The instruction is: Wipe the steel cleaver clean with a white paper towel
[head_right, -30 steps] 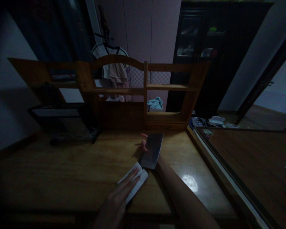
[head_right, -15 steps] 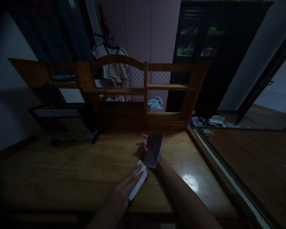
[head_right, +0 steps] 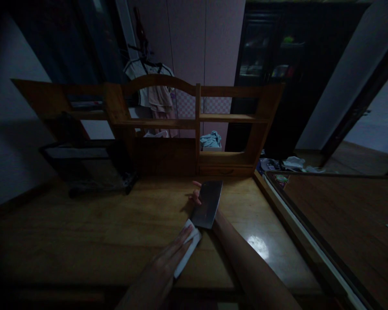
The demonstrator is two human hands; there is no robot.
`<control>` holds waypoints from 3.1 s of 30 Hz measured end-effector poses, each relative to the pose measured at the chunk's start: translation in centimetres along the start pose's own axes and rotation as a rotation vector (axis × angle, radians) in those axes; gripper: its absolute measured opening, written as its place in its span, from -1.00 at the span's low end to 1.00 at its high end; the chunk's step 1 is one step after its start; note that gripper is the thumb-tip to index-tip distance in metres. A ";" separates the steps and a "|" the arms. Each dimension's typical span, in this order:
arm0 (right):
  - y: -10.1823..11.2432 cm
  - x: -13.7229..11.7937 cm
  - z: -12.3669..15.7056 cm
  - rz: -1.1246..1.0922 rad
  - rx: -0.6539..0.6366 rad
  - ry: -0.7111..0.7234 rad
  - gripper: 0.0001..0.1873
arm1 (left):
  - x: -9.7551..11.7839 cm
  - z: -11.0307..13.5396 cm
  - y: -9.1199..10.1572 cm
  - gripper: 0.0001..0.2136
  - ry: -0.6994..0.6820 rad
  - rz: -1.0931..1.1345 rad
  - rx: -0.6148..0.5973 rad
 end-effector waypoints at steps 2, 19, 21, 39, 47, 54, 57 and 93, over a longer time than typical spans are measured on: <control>0.0 0.0 0.1 -0.005 0.011 0.026 -0.64 | 0.1 0.4 0.2 -0.13 -0.002 -0.012 0.002; -0.6 -0.6 -0.6 -0.017 0.047 -0.103 -0.63 | -0.5 4.3 -1.1 -0.43 -0.208 -0.157 0.262; -1.3 -1.0 -0.6 -0.067 0.060 -0.175 -0.65 | -0.4 4.3 -1.4 -0.41 -0.192 -0.125 0.247; -3.0 -2.3 1.2 -0.223 -0.065 -0.171 -0.35 | -2.5 1.9 -0.1 -0.58 0.303 0.063 0.212; -1.5 -1.8 0.3 -0.176 -0.073 -0.108 -0.30 | -2.3 -2.0 -0.7 -0.64 0.454 0.217 0.296; -1.3 -1.7 0.0 -0.165 -0.098 -0.105 -0.35 | -1.7 -1.2 -1.3 -0.61 0.549 0.235 0.340; -1.4 -1.6 0.0 -0.170 -0.075 -0.103 -0.34 | -1.5 -0.2 -1.9 -0.60 0.466 0.193 0.334; -2.4 -2.4 0.6 -0.131 -0.083 -0.096 -0.35 | -3.1 -0.6 -1.2 -0.70 0.361 0.091 0.405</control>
Point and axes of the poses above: each hand's wrist, its own z-axis away from the middle knuckle, its own y-axis out of the back of the hand, x = y × z, the point moved 2 cm from there along -z, towards the middle knuckle, and after that the axes turned 14 degrees about x, right-handed, at the moved point
